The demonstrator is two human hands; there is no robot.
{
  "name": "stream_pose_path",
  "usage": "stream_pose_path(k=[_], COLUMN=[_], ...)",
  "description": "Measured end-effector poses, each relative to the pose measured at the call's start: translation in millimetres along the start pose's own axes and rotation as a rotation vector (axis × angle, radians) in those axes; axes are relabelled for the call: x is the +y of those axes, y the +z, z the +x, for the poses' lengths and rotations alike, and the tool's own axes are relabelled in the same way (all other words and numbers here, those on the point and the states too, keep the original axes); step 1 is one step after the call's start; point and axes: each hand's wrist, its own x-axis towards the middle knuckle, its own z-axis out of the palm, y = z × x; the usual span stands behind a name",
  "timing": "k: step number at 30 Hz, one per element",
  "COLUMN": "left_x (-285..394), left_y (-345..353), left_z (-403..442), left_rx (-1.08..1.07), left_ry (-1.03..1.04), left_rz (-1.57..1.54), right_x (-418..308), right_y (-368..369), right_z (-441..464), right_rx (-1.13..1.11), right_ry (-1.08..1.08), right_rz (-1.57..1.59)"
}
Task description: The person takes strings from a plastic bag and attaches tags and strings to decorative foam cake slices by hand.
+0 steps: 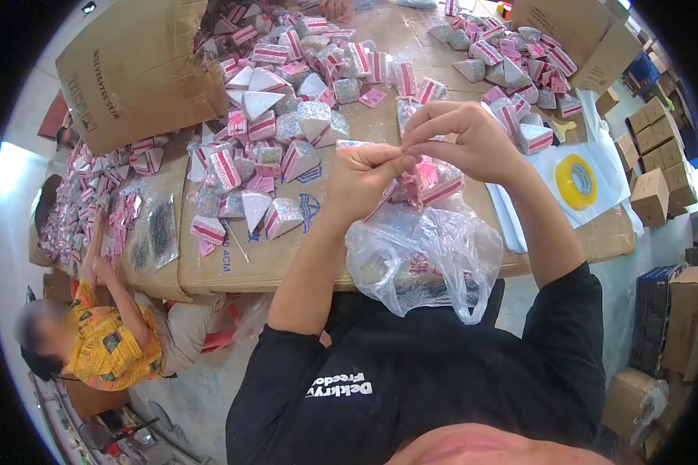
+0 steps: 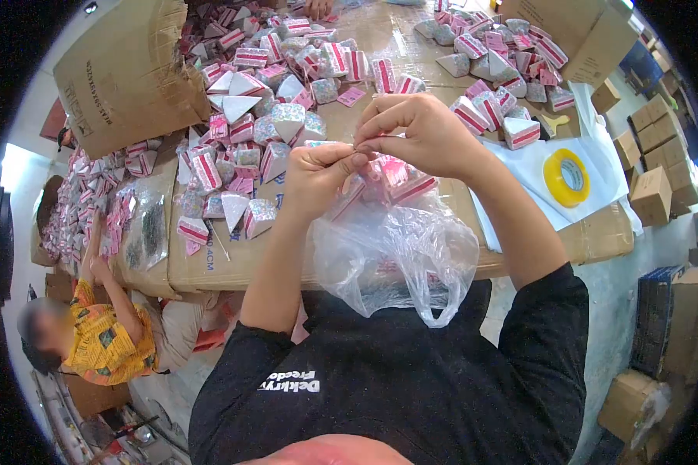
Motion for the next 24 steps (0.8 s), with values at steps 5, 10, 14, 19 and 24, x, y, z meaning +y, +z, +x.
stream_pose_path(k=[5, 10, 14, 19, 24], left_x=[-15, 1, 8, 9, -8], left_y=[-8, -12, -21, -18, -12], left_z=[4, 8, 12, 11, 12], left_rx=[-0.061, -0.200, -0.313, -0.237, -0.088], left_ry=[0.077, -0.067, -0.166, -0.134, -0.003], left_rz=[0.115, -0.050, -0.043, -0.006, -0.010], right_x=[4, 0, 1, 3, 12], right_y=[-4, -11, -10, -7, 18], right_z=[2, 6, 7, 6, -2], right_rx=[-0.069, -0.181, -0.269, -0.222, -0.044], right_ry=[-0.044, -0.069, -0.168, -0.190, -0.018], right_rz=[-0.023, -0.051, -0.056, -0.079, 0.172])
